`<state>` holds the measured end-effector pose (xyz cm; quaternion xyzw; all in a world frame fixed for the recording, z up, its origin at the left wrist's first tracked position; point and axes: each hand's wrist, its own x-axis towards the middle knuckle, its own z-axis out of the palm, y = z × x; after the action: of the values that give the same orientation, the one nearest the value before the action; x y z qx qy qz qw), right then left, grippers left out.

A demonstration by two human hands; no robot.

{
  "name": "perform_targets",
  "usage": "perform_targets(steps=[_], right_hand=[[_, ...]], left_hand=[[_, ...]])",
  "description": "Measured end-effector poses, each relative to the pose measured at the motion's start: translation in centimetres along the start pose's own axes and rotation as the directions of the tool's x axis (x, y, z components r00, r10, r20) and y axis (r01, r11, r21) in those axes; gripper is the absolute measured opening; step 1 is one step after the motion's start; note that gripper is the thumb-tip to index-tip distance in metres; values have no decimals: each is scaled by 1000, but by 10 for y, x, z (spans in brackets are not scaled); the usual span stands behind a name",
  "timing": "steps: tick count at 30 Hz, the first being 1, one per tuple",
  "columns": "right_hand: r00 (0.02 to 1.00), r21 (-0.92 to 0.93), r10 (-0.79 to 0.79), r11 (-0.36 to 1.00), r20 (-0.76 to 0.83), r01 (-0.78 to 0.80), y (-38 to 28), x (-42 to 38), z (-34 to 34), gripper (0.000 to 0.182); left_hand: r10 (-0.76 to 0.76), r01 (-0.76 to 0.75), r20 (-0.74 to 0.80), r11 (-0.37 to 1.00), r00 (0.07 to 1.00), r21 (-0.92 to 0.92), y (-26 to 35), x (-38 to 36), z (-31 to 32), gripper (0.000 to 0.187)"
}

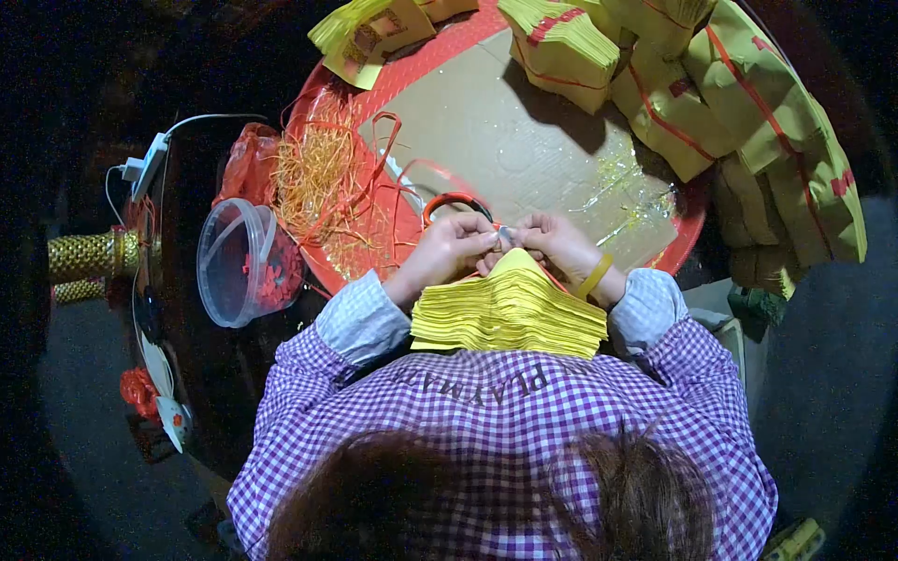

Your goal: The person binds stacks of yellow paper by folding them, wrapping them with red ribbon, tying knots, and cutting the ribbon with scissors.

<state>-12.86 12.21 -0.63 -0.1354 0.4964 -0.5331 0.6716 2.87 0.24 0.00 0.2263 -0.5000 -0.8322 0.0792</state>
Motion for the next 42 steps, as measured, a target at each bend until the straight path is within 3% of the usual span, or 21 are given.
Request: perform_targets(steps=[1,2,3,9,11,13,14,18,19,23,24,26,27,28,29,33,38,39,42], right_hand=[[1000,-57,1,998,24,0,-5,1,-1,5],[999,-117,8,993,49,-2,-8,2,-3,4],[997,-177,19,984,77,-5,-10,2,-4,4],[989,-438,-70,891,132,121,-10,9,-13,3],[998,-273,-38,961,56,52,-9,3,-12,2],[1000,-89,9,996,-15,-11,-9,-3,-10,2],[1000,-85,10,996,-13,-11,-11,-4,-9,2],[994,-49,111,993,-14,-111,-24,-7,0,3],[994,-45,108,993,-18,-108,-26,-9,0,3],[989,-153,123,982,87,-108,-30,-13,-4,6],[989,-147,118,983,83,-105,-28,-13,-3,6],[986,-295,-156,941,50,164,-16,-8,2,11],[956,-369,-289,884,46,286,-10,-6,5,14],[908,-442,-416,806,52,394,-6,-5,7,17],[907,-440,-420,807,42,394,-4,-5,8,17],[770,-703,-621,482,147,523,-3,-6,8,26],[673,-770,-705,294,226,566,2,-3,4,27],[672,-771,-705,293,225,565,2,-3,4,27],[576,-816,-754,94,317,571,0,0,1,25]], left_hand=[[322,-310,38,862,946,402,6,3,0,7],[568,-518,195,488,799,702,11,6,0,6],[673,-564,427,-18,604,826,13,7,-1,5],[583,-554,399,109,708,825,12,24,7,3],[254,-283,198,362,947,888,24,21,5,4],[-156,74,3,483,988,873,35,19,6,5],[-159,77,1,480,987,874,37,16,8,5],[123,-307,283,299,951,903,40,-2,21,14],[121,-312,288,299,950,902,36,0,21,14],[534,-565,301,443,790,696,-1,25,11,18],[529,-567,308,443,791,695,-4,24,10,18],[282,-269,34,861,959,432,-10,13,7,18],[98,-82,-58,969,994,234,-12,7,6,18],[-107,109,-107,994,988,12,-13,4,5,18],[-112,114,-98,993,989,15,-11,3,5,18],[-279,281,-49,959,959,32,-5,3,8,13],[-324,314,-49,938,945,-145,-8,4,10,7],[-324,314,-48,938,945,-145,-9,5,10,7],[-252,251,-60,968,966,-17,-15,8,3,4]])
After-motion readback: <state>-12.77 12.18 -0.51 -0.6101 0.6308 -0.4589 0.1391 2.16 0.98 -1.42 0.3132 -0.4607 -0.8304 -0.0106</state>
